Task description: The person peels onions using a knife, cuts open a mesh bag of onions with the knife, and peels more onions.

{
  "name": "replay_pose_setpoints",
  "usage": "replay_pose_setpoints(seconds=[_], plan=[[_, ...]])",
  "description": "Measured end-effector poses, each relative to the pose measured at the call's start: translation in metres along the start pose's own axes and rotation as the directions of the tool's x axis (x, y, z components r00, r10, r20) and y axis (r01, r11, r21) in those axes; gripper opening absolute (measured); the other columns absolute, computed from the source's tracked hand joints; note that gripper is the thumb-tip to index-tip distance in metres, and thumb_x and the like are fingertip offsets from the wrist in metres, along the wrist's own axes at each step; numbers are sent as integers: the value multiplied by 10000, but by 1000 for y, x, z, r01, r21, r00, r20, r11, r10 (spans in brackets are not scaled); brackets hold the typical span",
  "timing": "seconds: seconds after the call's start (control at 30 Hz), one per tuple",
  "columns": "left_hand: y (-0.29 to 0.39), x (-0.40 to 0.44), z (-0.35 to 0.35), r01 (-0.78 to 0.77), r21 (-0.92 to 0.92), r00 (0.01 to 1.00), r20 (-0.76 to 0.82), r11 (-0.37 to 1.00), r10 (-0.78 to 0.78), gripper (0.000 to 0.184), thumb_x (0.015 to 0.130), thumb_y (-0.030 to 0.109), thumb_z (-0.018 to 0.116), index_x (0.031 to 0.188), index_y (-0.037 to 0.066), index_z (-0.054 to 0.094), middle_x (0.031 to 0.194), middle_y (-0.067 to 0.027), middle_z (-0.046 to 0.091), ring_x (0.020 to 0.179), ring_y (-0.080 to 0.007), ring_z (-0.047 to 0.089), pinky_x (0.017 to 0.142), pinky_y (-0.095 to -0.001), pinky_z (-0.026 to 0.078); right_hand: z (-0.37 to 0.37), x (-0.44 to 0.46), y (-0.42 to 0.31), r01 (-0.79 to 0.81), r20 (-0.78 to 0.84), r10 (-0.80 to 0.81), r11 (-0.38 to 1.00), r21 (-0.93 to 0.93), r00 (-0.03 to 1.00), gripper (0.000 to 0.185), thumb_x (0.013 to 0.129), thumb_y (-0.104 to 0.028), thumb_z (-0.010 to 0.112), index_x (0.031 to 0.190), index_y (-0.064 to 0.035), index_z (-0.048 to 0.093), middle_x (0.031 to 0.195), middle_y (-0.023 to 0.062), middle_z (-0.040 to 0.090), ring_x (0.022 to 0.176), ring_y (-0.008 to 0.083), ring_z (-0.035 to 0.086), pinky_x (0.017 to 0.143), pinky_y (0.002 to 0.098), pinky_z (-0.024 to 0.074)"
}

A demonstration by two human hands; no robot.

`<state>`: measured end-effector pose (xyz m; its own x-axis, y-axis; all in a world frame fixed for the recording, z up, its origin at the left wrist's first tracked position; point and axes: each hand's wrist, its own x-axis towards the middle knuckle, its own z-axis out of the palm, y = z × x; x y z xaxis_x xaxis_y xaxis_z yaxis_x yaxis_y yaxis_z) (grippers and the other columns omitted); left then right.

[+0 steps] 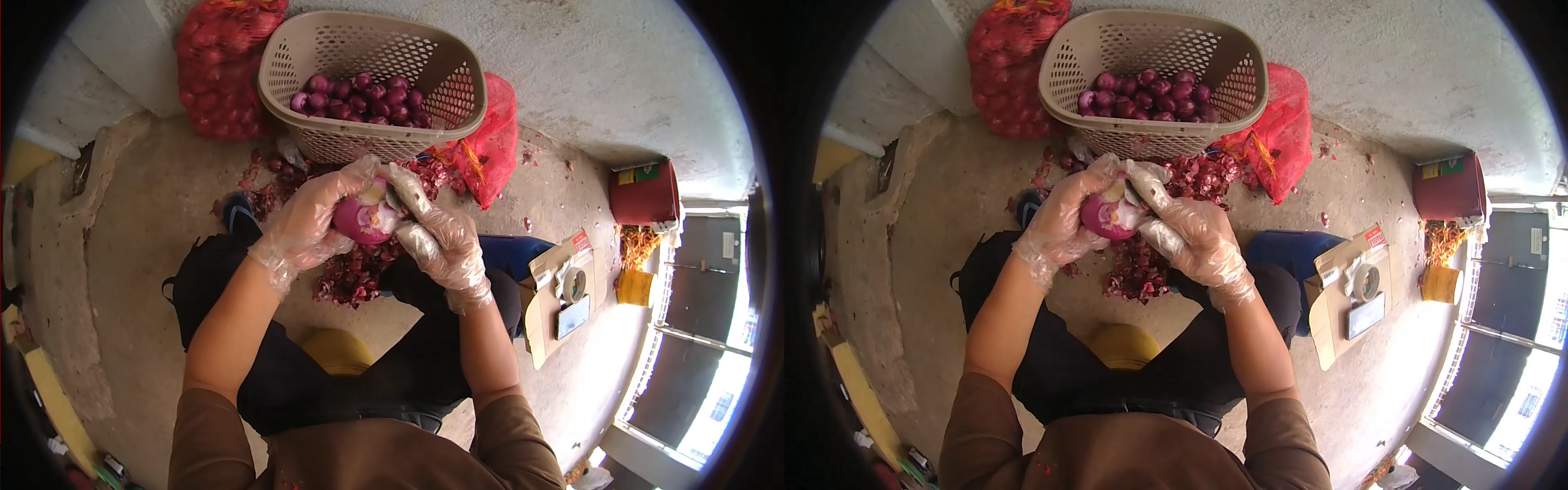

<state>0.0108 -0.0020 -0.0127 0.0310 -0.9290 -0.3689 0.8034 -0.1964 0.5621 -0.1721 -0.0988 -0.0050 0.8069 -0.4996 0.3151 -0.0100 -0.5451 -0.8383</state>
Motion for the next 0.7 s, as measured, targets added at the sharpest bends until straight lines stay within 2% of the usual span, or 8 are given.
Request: replay_pose_setpoints(seconds=[0.07,0.1,0.17,0.27,0.37,0.47,0.57,0.7], plan=[[0,0,2,-30,-2,997,-69,1000,30,424,981,347,544,1284,54,587,1150,-38,653,1039,-128,653,866,-284,537,1,2,-9,-45,-89,46,999,10,995,573,894,-104,689,1443,-125,525,898,132,691,744,229,665,749,315,524],[2,0,1,-56,29,996,-61,998,58,415,980,310,526,1280,28,579,1182,-66,645,1041,-140,654,879,-288,540,-6,-1,-10,-105,-82,103,994,-29,991,599,894,-85,678,1464,-95,494,932,110,698,753,175,640,764,277,507],[6,2,0,-113,89,992,-46,990,118,398,979,236,492,1272,-23,561,1247,-122,631,1046,-165,655,905,-297,546,-8,-2,1,-112,-186,129,989,98,974,615,904,-82,641,1486,-58,443,934,79,670,757,140,603,777,254,492],[5,-2,3,-210,75,977,-27,975,212,397,967,237,495,1276,-5,554,1231,-113,637,1043,-152,655,865,-271,558,-16,-4,2,-224,-141,271,935,276,952,668,923,-98,581,1538,-26,330,928,32,613,765,96,550,804,234,481],[3,2,-2,-218,30,974,-48,975,219,397,965,249,498,1288,22,543,1189,-97,647,985,-135,670,742,-258,582,-15,4,-4,-303,-74,338,906,295,938,693,956,-195,573,1558,-32,271,951,95,654,775,142,606,821,276,497],[6,2,-13,-185,-76,976,102,980,193,397,956,247,519,1293,38,531,1164,-82,650,925,-123,684,593,-259,571,-18,6,2,-477,41,478,878,-30,877,716,973,-303,576,1556,-38,255,999,213,681,856,263,680,852,349,505],[5,4,-15,-184,-90,982,25,979,187,398,953,250,542,1302,59,525,1108,-69,650,796,-114,671,496,-253,536,-20,6,6,-531,162,617,761,-372,770,665,957,-437,586,1461,-37,416,968,304,664,912,386,689,856,444,501],[6,3,-4,-207,52,972,-106,977,211,422,956,267,559,1322,65,503,1072,-81,631,695,-133,615,486,-242,504,-22,14,-6,-614,256,733,672,-413,630,564,947,-480,578,1270,-19,591,761,215,674,684,331,690,728,444,513]])
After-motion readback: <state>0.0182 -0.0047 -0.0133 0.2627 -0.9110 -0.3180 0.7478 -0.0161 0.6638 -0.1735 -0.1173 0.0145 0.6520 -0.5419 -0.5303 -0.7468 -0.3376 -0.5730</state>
